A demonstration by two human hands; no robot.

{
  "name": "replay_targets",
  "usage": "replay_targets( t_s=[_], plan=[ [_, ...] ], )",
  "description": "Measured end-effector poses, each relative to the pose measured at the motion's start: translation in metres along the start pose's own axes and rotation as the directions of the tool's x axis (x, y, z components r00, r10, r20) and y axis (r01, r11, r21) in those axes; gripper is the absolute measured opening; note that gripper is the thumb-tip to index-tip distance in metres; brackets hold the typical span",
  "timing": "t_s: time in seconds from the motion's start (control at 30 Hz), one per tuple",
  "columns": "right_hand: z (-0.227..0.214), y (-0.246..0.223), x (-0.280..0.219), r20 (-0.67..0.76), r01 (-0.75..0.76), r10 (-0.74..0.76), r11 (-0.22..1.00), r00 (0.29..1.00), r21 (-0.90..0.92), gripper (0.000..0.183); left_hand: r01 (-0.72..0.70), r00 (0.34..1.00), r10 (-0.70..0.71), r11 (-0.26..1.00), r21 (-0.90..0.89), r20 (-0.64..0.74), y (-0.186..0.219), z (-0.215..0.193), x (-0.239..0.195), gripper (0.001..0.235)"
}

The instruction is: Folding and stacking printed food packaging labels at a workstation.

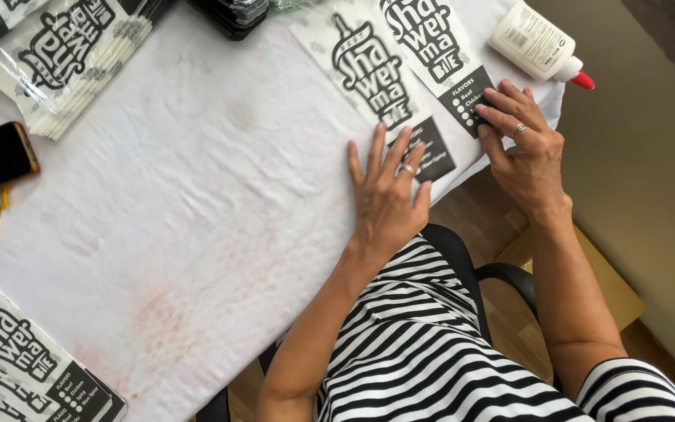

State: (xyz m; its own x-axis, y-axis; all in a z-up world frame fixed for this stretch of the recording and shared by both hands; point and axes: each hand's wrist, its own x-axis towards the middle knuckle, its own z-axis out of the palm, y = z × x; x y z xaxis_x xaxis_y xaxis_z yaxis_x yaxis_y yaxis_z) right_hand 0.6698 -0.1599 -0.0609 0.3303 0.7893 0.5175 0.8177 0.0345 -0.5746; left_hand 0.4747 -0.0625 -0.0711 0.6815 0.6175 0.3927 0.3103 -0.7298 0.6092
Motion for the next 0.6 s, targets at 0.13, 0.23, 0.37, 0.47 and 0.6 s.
replay_targets(
  t_s=[0.13, 0.23, 0.37, 0.47, 0.6],
  plan=[
    [-0.001, 0.012, 0.000, -0.003, 0.000, 0.000, 1.000, 1.000, 0.013, 0.023, -0.011, 1.000, 0.012, 0.999, 0.032, -0.020, 0.007, 0.020, 0.020, 0.054],
    [-0.001, 0.015, -0.001, -0.009, -0.023, 0.023, 1.000, 1.000, 0.012, 0.022, -0.001, 0.999, 0.003, 0.999, 0.041, -0.047, 0.007, 0.030, 0.024, 0.054],
    [-0.004, 0.003, 0.002, -0.005, 0.003, -0.003, 1.000, 1.000, -0.005, 0.024, 0.010, 0.999, -0.003, 0.989, 0.149, -0.046, 0.013, 0.022, 0.027, 0.058],
    [-0.005, 0.002, 0.003, -0.007, 0.015, -0.015, 1.000, 1.000, -0.001, 0.024, 0.013, 0.998, -0.005, 0.988, 0.151, -0.055, 0.014, 0.019, 0.028, 0.059],
    [-0.007, -0.002, 0.005, -0.001, 0.020, -0.020, 1.000, 1.000, 0.002, 0.023, 0.011, 0.999, -0.005, 0.990, 0.140, -0.049, 0.015, 0.018, 0.029, 0.062]
  ],
)
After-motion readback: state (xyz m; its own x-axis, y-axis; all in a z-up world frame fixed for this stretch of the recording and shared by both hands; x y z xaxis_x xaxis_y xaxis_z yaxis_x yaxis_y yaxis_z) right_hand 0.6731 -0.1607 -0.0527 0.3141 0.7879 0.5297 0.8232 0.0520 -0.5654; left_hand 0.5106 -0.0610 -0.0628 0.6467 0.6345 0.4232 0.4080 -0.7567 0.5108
